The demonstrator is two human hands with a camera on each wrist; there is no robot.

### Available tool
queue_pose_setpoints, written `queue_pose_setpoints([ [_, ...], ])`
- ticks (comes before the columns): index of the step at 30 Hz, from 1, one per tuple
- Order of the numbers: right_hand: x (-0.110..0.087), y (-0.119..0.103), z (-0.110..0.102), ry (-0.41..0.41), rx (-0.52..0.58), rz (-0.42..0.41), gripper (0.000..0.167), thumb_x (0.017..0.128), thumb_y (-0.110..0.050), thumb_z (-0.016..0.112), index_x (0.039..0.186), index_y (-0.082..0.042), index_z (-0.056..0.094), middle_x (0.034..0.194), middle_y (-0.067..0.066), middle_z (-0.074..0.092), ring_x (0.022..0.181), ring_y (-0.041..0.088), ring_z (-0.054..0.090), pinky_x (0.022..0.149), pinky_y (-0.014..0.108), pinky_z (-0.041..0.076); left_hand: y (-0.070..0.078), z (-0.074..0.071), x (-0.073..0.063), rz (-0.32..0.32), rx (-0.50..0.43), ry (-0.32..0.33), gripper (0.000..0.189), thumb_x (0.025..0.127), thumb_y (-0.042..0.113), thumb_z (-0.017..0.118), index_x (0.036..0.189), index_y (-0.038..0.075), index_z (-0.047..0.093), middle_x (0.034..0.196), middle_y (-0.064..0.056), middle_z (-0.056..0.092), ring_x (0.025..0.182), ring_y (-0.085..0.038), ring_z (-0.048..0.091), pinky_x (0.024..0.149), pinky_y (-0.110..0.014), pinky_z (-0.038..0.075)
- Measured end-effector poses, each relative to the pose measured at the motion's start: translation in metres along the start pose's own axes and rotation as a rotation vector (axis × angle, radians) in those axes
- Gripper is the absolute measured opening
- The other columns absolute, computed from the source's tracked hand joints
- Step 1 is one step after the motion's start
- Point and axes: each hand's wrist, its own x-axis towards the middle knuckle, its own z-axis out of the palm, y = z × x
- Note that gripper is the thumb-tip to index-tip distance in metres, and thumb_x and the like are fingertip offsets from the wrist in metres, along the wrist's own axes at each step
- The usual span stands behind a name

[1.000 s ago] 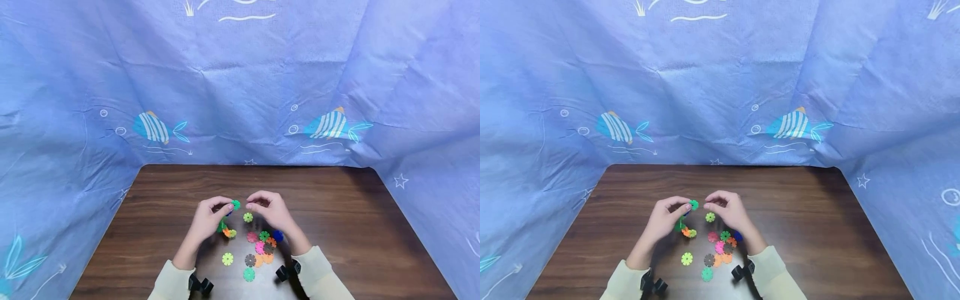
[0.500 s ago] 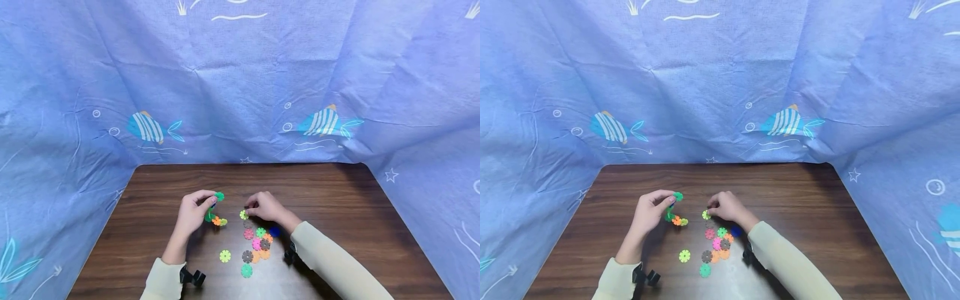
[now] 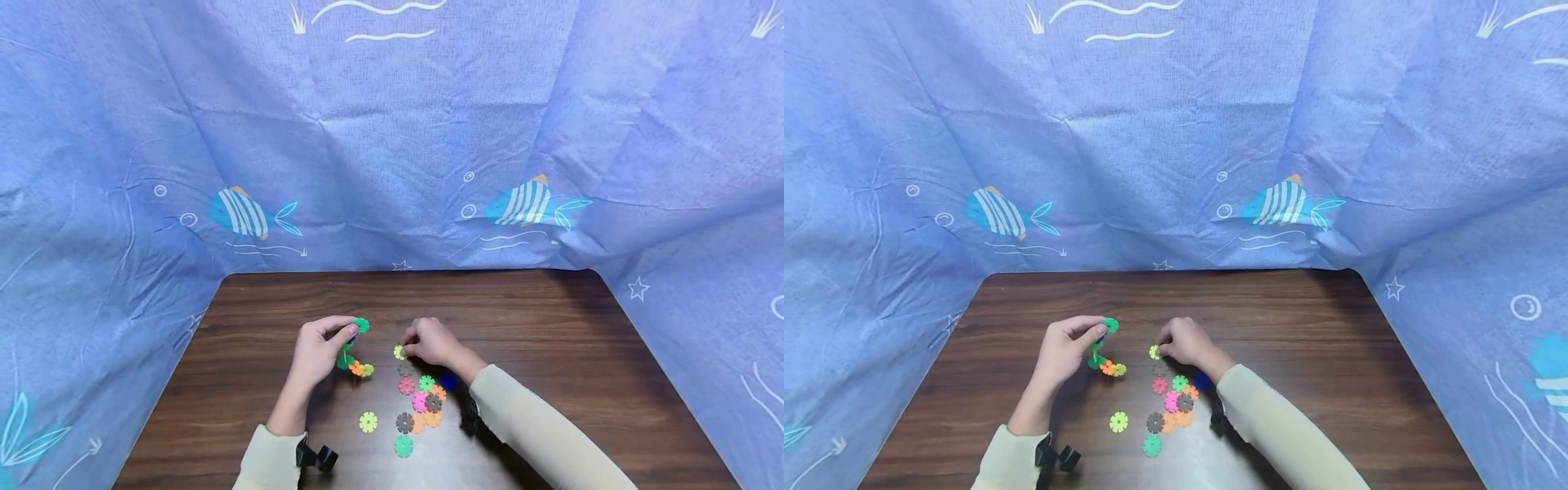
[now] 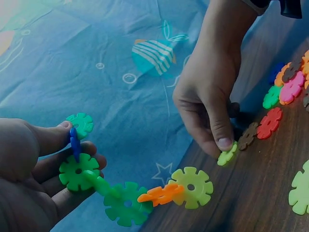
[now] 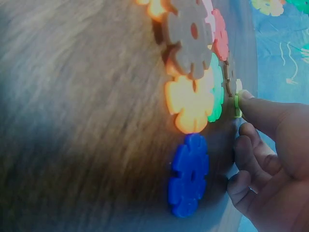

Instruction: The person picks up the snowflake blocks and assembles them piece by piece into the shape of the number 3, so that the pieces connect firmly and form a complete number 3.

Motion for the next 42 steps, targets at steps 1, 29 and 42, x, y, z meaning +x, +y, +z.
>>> queue_pose_setpoints([
  [1, 0.0, 0.0, 0.001, -0.003, 0.007, 0.008, 0.006, 0.085, -0.023, 0.085, 0.089, -0.021, 0.082, 0.087, -0.009, 0.074, 0.084, 0.01, 0.066, 0.08, 0.035, 0.056, -0.001, 0.0, 0.0, -0.002, 0.002, -0.002, 0.013, 0.092, 0.012, 0.077, 0.103, 0.006, 0.081, 0.092, -0.011, 0.078, 0.076, -0.006, 0.067, 0.068, -0.02, 0.055],
  [29, -0.013, -0.038, -0.032, 0.202, 0.838, 0.039, 0.034, 0.09, -0.008, 0.079, 0.122, 0.0, 0.072, 0.096, 0.014, 0.07, 0.072, 0.011, 0.061, 0.061, 0.024, 0.053, -0.013, 0.016, -0.002, 0.022, -0.009, -0.013, 0.012, 0.096, 0.017, 0.073, 0.102, 0.008, 0.079, 0.093, -0.008, 0.077, 0.078, -0.007, 0.066, 0.071, -0.022, 0.056],
  [42, -0.021, -0.049, -0.024, 0.249, 0.883, -0.017, 0.035, 0.091, -0.004, 0.076, 0.123, 0.008, 0.069, 0.098, 0.021, 0.072, 0.078, 0.009, 0.066, 0.067, 0.026, 0.057, -0.012, 0.021, -0.001, 0.073, -0.005, -0.042, 0.015, 0.1, 0.017, 0.069, 0.107, 0.007, 0.077, 0.093, -0.006, 0.077, 0.08, -0.009, 0.066, 0.072, -0.023, 0.056],
])
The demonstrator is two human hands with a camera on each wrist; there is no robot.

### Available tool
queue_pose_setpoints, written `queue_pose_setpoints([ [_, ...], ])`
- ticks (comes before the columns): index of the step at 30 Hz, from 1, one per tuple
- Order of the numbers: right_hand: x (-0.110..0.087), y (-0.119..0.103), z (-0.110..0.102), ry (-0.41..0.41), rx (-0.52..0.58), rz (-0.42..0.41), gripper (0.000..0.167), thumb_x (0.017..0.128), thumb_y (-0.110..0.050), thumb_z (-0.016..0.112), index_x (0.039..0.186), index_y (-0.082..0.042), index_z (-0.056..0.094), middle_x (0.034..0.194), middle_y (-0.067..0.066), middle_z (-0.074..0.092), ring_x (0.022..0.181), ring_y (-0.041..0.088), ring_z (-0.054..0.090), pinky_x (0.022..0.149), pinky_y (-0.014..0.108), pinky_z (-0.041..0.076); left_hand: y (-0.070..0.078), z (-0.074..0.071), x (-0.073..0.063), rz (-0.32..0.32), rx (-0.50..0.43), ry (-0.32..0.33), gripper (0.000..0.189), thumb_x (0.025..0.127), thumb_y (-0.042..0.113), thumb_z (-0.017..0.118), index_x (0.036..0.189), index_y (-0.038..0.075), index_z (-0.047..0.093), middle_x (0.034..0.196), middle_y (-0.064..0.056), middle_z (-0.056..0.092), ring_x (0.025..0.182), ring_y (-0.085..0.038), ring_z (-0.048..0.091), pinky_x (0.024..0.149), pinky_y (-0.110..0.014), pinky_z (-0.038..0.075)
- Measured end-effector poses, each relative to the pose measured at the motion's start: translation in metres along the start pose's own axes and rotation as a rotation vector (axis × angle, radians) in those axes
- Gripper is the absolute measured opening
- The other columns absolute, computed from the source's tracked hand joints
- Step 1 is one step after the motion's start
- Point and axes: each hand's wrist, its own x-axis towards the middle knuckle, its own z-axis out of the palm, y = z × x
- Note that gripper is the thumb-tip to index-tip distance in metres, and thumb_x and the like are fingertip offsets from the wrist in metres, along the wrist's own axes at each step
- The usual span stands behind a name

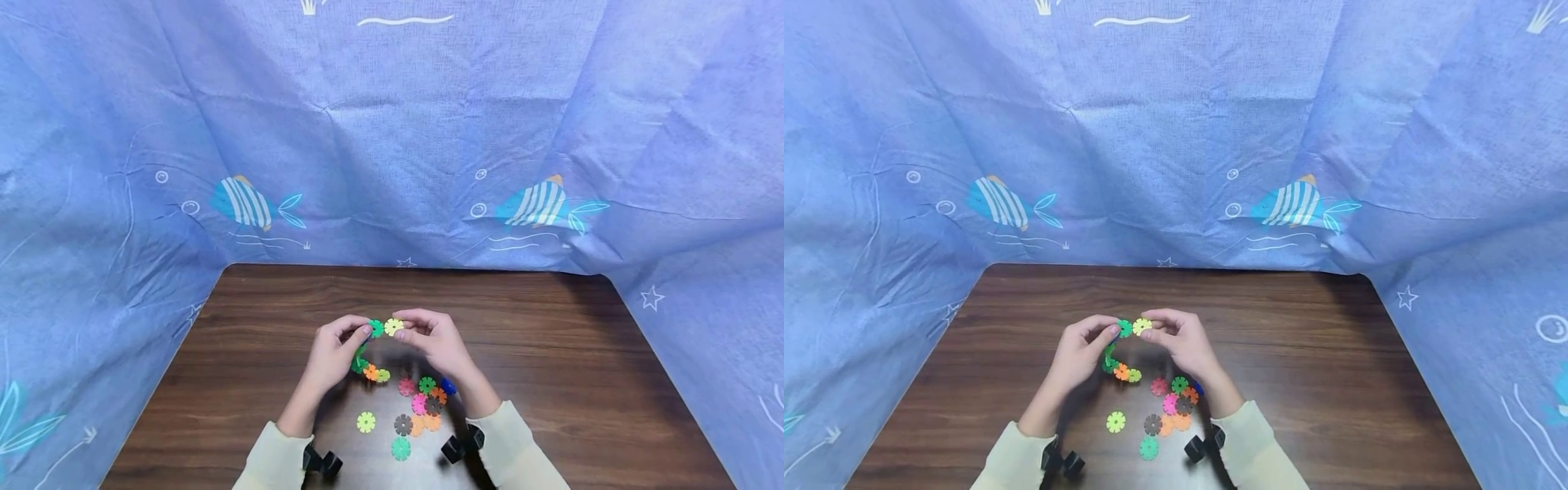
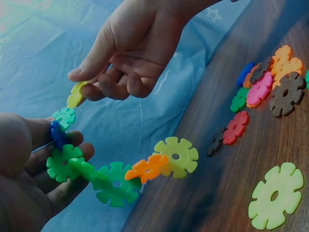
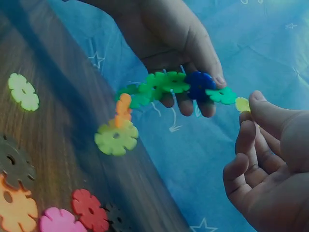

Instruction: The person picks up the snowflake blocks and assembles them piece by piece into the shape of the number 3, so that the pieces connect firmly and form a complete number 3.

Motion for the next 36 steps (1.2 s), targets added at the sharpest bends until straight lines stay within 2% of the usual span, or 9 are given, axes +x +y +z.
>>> queue_pose_setpoints([
  [3, 0.0001, 0.0007, 0.0009, -0.012, 0.041, 0.025, 0.034, 0.092, -0.004, 0.076, 0.123, 0.008, 0.068, 0.099, 0.024, 0.072, 0.077, 0.01, 0.068, 0.069, 0.027, 0.059, 0.006, 0.0007, 0.0008, -0.029, -0.02, 0.001, 0.014, 0.099, 0.013, 0.069, 0.107, 0.004, 0.076, 0.095, -0.01, 0.077, 0.082, -0.01, 0.068, 0.074, -0.022, 0.057],
  [7, 0.0, 0.0005, 0.0027, -0.005, 0.08, 0.068, 0.034, 0.093, -0.005, 0.075, 0.124, 0.006, 0.069, 0.098, 0.017, 0.073, 0.07, 0.009, 0.063, 0.061, 0.023, 0.053, 0.0077, 0.001, 0.0011, -0.045, -0.034, 0.0, 0.013, 0.099, 0.012, 0.068, 0.106, 0.003, 0.076, 0.096, -0.012, 0.077, 0.085, -0.012, 0.07, 0.077, -0.022, 0.058],
  [9, 0.0006, 0.0011, 0.0036, 0.001, 0.089, 0.083, 0.034, 0.093, -0.005, 0.075, 0.124, 0.007, 0.068, 0.096, 0.011, 0.073, 0.066, 0.009, 0.058, 0.057, 0.023, 0.049, 0.0044, 0.0007, 0.0011, -0.032, -0.033, -0.002, 0.013, 0.099, 0.013, 0.069, 0.106, 0.005, 0.076, 0.096, -0.01, 0.078, 0.087, -0.011, 0.071, 0.079, -0.023, 0.058],
  [14, 0.0017, 0.002, 0.0048, 0.01, 0.101, 0.106, 0.032, 0.094, -0.006, 0.074, 0.123, 0.006, 0.07, 0.092, 0.004, 0.074, 0.066, 0.009, 0.057, 0.058, 0.025, 0.049, 0.007, 0.0001, -0.0009, -0.003, 0.011, -0.005, 0.011, 0.099, 0.014, 0.069, 0.104, 0.007, 0.076, 0.094, -0.006, 0.078, 0.084, -0.01, 0.07, 0.079, -0.024, 0.059],
  [18, 0.001, 0.0011, 0.0052, -0.001, 0.128, 0.111, 0.031, 0.093, -0.006, 0.075, 0.121, 0.006, 0.071, 0.095, 0.009, 0.077, 0.072, 0.012, 0.068, 0.064, 0.027, 0.057, 0.0081, 0.0006, -0.0027, 0.035, 0.084, -0.001, 0.01, 0.099, 0.016, 0.069, 0.103, 0.01, 0.077, 0.092, -0.002, 0.078, 0.08, -0.009, 0.069, 0.075, -0.027, 0.06],
  [22, 0.0002, 0.0026, 0.0053, -0.021, 0.173, 0.091, 0.032, 0.092, -0.003, 0.075, 0.12, 0.011, 0.069, 0.098, 0.019, 0.077, 0.079, 0.019, 0.076, 0.072, 0.033, 0.063, 0.0098, 0.0018, -0.0039, 0.081, 0.133, 0.013, 0.01, 0.099, 0.016, 0.07, 0.102, 0.011, 0.077, 0.088, -0.005, 0.078, 0.074, -0.007, 0.068, 0.069, -0.028, 0.059],
  [28, -0.0027, 0.0008, 0.0054, -0.043, 0.2, 0.094, 0.035, 0.091, -0.002, 0.075, 0.121, 0.014, 0.067, 0.098, 0.025, 0.076, 0.077, 0.016, 0.075, 0.077, 0.051, 0.062, 0.0112, 0.005, -0.0061, 0.159, 0.167, 0.04, 0.009, 0.097, 0.015, 0.072, 0.1, 0.01, 0.079, 0.082, -0.004, 0.077, 0.07, -0.005, 0.066, 0.063, -0.025, 0.057],
  [31, -0.004, -0.0006, 0.0042, -0.049, 0.199, 0.1, 0.035, 0.091, 0.0, 0.075, 0.122, 0.014, 0.067, 0.101, 0.029, 0.074, 0.077, 0.017, 0.075, 0.078, 0.054, 0.061, 0.0115, 0.0066, -0.0063, 0.193, 0.184, 0.044, 0.008, 0.097, 0.014, 0.073, 0.1, 0.01, 0.08, 0.082, -0.003, 0.077, 0.07, -0.004, 0.066, 0.062, -0.024, 0.057],
  [36, -0.0044, -0.0008, 0.0014, -0.054, 0.148, 0.089, 0.032, 0.091, 0.0, 0.074, 0.12, 0.012, 0.069, 0.102, 0.031, 0.073, 0.077, 0.016, 0.075, 0.077, 0.051, 0.062, 0.0127, 0.0082, -0.007, 0.232, 0.252, 0.042, 0.009, 0.096, 0.014, 0.073, 0.101, 0.011, 0.08, 0.081, -0.002, 0.077, 0.066, -0.002, 0.061, 0.059, -0.022, 0.053],
])
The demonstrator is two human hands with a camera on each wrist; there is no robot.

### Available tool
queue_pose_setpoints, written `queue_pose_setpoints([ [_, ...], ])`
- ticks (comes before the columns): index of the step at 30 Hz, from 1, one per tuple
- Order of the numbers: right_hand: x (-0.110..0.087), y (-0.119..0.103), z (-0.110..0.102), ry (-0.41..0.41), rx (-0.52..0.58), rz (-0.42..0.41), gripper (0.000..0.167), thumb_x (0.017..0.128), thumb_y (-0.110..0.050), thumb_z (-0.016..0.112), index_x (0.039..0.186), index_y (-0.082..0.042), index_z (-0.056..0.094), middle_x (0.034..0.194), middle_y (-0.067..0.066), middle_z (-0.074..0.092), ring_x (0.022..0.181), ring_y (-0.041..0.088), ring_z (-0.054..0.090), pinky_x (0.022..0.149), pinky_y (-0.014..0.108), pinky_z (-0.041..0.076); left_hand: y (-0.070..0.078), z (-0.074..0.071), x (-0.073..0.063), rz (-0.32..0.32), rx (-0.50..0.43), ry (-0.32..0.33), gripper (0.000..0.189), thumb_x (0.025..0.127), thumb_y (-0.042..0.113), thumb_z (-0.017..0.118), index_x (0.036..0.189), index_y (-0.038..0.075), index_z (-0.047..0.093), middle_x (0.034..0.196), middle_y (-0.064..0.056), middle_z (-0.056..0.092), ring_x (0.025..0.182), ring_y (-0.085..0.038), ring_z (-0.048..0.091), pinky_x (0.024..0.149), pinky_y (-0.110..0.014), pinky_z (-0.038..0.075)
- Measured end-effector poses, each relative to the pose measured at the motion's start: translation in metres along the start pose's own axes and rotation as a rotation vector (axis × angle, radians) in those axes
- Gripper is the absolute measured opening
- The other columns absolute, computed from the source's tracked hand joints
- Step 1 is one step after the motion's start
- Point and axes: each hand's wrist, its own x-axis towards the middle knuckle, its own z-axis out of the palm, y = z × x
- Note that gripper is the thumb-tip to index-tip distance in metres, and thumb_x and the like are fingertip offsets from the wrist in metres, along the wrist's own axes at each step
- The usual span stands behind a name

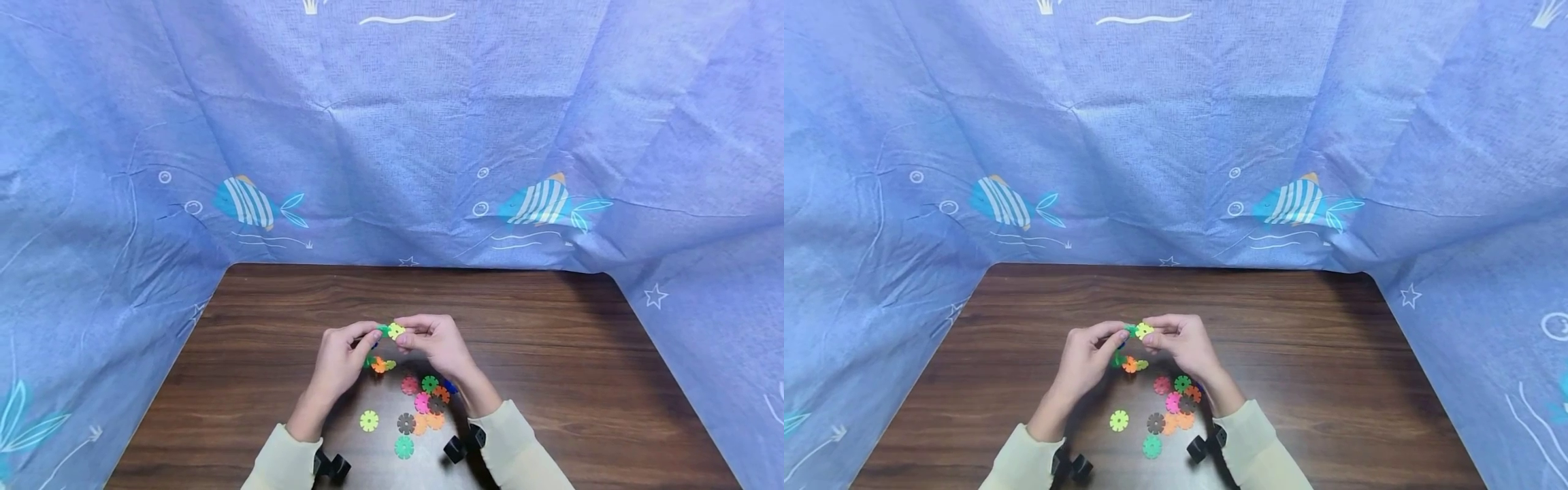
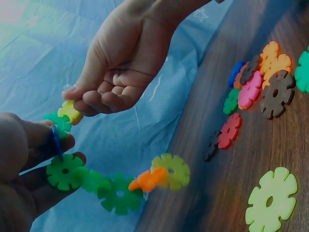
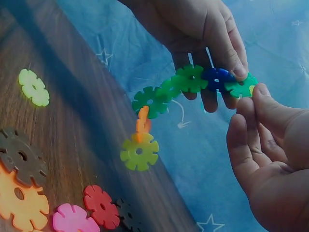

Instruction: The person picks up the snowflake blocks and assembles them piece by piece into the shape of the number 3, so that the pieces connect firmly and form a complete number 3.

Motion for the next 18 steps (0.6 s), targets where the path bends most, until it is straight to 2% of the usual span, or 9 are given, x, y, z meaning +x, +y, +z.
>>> queue_pose_setpoints([
  [5, 0.0, 0.002, -0.001, 0.002, -0.059, -0.024, 0.028, 0.091, 0.0, 0.075, 0.117, 0.011, 0.071, 0.099, 0.03, 0.074, 0.075, 0.012, 0.074, 0.073, 0.046, 0.063, 0.003, 0.001, -0.001, 0.026, 0.088, 0.003, 0.008, 0.095, 0.014, 0.075, 0.099, 0.011, 0.081, 0.084, 0.002, 0.078, 0.065, 0.0, 0.059, 0.059, -0.022, 0.052],
  [8, -0.001, 0.002, 0.001, 0.009, -0.075, -0.028, 0.027, 0.09, 0.0, 0.076, 0.115, 0.01, 0.072, 0.097, 0.029, 0.075, 0.074, 0.012, 0.073, 0.071, 0.044, 0.063, 0.003, 0.002, -0.001, 0.036, 0.093, 0.014, 0.007, 0.094, 0.012, 0.076, 0.098, 0.01, 0.081, 0.086, 0.001, 0.078, 0.065, 0.0, 0.058, 0.06, -0.022, 0.052],
  [14, 0.0, 0.003, 0.001, 0.012, 0.001, -0.006, 0.031, 0.091, 0.001, 0.075, 0.119, 0.013, 0.069, 0.097, 0.034, 0.072, 0.073, 0.013, 0.073, 0.071, 0.038, 0.064, -0.002, 0.007, -0.002, 0.056, -0.009, 0.067, 0.005, 0.094, 0.009, 0.075, 0.095, 0.009, 0.08, 0.074, -0.004, 0.075, 0.065, -0.001, 0.06, 0.058, -0.021, 0.052],
  [18, 0.0, 0.0, -0.001, 0.003, 0.042, 0.015, 0.031, 0.092, 0.002, 0.073, 0.12, 0.014, 0.068, 0.099, 0.03, 0.074, 0.073, 0.013, 0.073, 0.069, 0.034, 0.063, -0.005, 0.011, -0.002, 0.089, -0.093, 0.087, 0.006, 0.094, 0.007, 0.075, 0.095, 0.011, 0.079, 0.071, -0.004, 0.072, 0.062, -0.004, 0.06, 0.054, -0.021, 0.051],
])
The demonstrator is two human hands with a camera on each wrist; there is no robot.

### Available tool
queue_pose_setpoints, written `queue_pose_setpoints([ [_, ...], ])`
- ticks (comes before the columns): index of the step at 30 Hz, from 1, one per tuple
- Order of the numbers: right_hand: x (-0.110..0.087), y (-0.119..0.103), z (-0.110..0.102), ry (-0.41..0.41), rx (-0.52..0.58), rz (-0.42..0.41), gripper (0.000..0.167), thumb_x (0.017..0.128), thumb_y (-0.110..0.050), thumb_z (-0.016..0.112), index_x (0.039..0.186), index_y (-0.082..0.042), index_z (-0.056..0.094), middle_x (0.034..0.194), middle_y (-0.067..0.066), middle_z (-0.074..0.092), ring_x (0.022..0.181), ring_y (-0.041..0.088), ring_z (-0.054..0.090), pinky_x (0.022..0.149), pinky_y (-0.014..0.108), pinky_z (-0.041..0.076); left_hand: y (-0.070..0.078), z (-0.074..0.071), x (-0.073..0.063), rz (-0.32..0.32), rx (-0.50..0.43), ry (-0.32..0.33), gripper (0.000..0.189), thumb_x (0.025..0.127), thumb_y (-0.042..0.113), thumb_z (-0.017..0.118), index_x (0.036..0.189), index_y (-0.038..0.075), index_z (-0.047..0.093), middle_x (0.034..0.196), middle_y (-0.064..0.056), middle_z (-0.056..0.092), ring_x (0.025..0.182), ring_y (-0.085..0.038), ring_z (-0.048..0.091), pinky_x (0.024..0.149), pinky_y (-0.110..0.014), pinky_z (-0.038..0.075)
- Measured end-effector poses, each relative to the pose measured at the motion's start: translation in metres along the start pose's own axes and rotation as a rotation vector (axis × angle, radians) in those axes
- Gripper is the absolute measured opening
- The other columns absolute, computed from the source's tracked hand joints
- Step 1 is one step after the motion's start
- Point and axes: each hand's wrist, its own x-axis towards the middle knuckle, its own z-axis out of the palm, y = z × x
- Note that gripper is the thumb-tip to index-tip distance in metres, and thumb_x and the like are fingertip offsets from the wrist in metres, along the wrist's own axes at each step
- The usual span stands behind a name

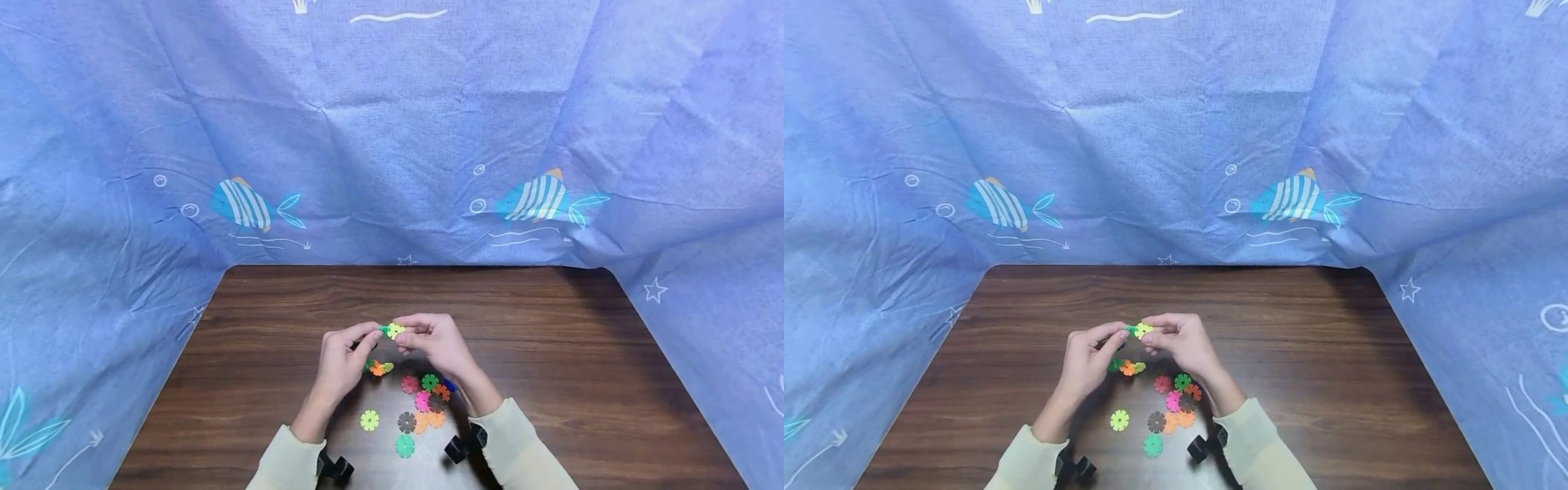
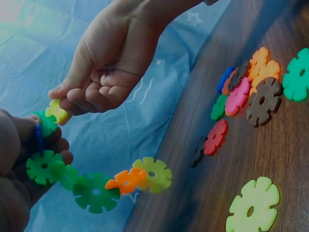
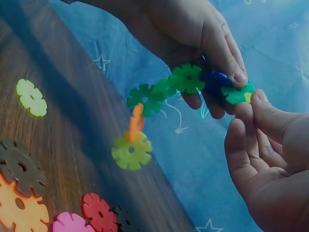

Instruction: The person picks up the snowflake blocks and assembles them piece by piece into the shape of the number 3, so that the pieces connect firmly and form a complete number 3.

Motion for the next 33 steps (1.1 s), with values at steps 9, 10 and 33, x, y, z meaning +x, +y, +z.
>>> queue_pose_setpoints([
  [9, -0.001, -0.016, 0.003, -0.014, -0.076, -0.028, 0.031, 0.091, -0.003, 0.076, 0.118, 0.01, 0.07, 0.099, 0.027, 0.075, 0.073, 0.014, 0.074, 0.07, 0.036, 0.064, 0.003, -0.002, 0.004, 0.05, -0.021, 0.015, 0.009, 0.092, 0.002, 0.075, 0.095, 0.01, 0.078, 0.073, -0.005, 0.072, 0.064, -0.01, 0.063, 0.059, -0.019, 0.052],
  [10, -0.001, -0.017, 0.002, -0.023, -0.089, -0.026, 0.03, 0.092, -0.004, 0.076, 0.119, 0.009, 0.071, 0.098, 0.027, 0.075, 0.074, 0.014, 0.074, 0.071, 0.037, 0.064, 0.003, -0.003, 0.004, 0.015, -0.027, -0.008, 0.007, 0.093, 0.005, 0.074, 0.096, 0.011, 0.078, 0.076, -0.006, 0.073, 0.067, -0.01, 0.064, 0.061, -0.022, 0.055],
  [33, -0.002, 0.02, -0.039, -0.234, -0.933, -0.034, 0.018, 0.088, -0.018, 0.082, 0.104, -0.012, 0.078, 0.088, -0.005, 0.075, 0.078, 0.004, 0.066, 0.074, 0.026, 0.056, 0.018, -0.038, 0.018, -0.36, -0.138, 0.011, 0.011, 0.096, 0.001, 0.069, 0.106, -0.003, 0.074, 0.095, -0.021, 0.075, 0.079, -0.006, 0.066, 0.071, -0.015, 0.054],
])
